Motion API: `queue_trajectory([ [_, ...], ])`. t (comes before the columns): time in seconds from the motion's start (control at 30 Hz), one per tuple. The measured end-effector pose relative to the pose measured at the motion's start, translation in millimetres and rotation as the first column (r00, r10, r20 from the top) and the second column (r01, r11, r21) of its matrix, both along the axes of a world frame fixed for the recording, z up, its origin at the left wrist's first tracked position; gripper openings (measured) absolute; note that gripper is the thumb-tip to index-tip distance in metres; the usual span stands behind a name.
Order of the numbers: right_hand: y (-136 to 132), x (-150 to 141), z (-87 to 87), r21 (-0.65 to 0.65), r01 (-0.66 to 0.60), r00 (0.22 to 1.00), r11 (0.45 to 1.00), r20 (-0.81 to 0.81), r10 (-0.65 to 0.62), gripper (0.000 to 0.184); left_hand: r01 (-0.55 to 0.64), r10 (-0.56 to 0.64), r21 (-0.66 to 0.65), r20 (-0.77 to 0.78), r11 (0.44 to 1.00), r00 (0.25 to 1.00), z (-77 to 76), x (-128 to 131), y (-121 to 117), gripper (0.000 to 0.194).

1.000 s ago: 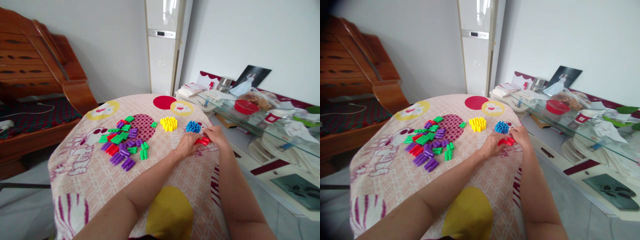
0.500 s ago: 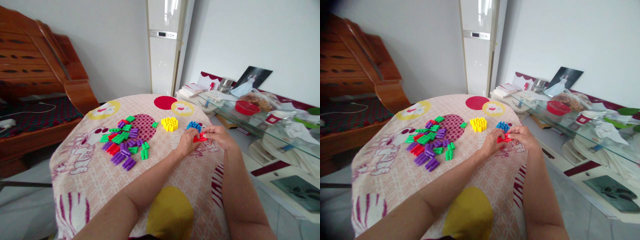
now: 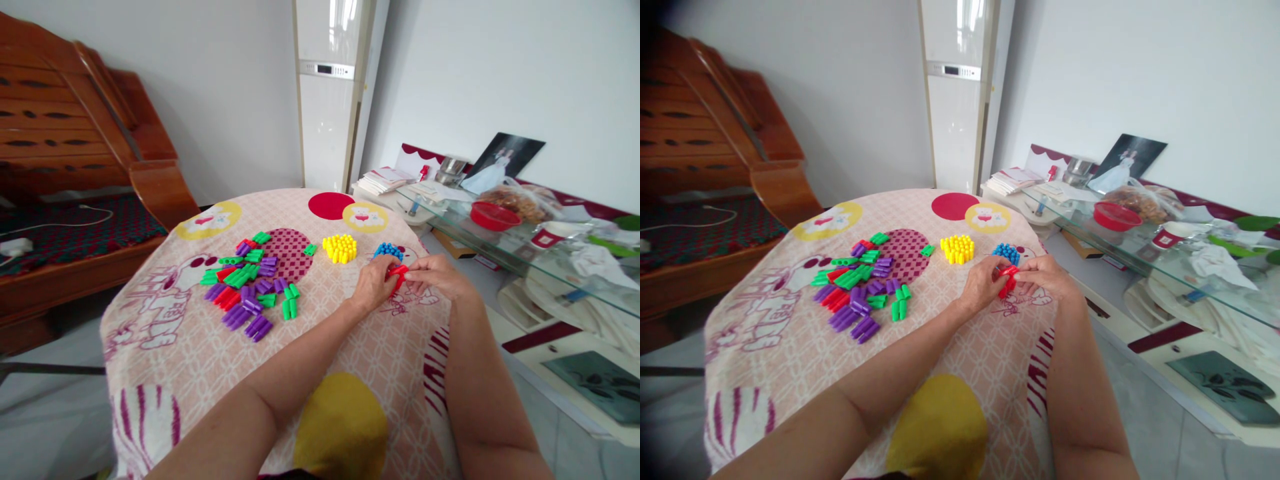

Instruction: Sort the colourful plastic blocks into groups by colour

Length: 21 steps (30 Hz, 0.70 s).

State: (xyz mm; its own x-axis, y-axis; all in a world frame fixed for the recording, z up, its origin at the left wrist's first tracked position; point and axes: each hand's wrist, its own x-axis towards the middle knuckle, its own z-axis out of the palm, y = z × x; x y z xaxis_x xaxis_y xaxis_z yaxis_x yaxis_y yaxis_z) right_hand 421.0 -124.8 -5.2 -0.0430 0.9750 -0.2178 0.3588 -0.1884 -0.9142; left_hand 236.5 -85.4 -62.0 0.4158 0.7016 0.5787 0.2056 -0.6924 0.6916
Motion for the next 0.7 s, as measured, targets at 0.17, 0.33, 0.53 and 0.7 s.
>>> queue_trajectory([
  [0.17, 0, 5, -0.3, 0.069, 0.027, 1.000, 0.997, 0.001, -0.027, 0.040, 0.055, -0.055, -0.007, 0.003, 0.998, 0.998, 0.5, -1, 1, 0.014],
  [0.33, -3, 21, -4.0, 0.033, -0.041, 0.990, 0.999, 0.138, 0.036, 0.030, 0.007, 0.000, -0.075, 0.102, 0.997, 0.995, 1.6, -5, 8, 0.015],
  [0.53, 2, 23, -17.1, -0.088, -0.012, 0.960, 0.996, 0.276, 0.036, 0.020, -0.086, 0.094, -0.169, 0.043, 0.982, 0.995, 1.3, -19, 29, 0.021],
  [0.7, 7, 8, -16.7, -0.132, -0.016, 0.968, 0.991, 0.248, 0.048, 0.019, 0.058, -0.099, -0.234, -0.168, 0.971, 0.981, -3.7, -34, 40, 0.069],
])
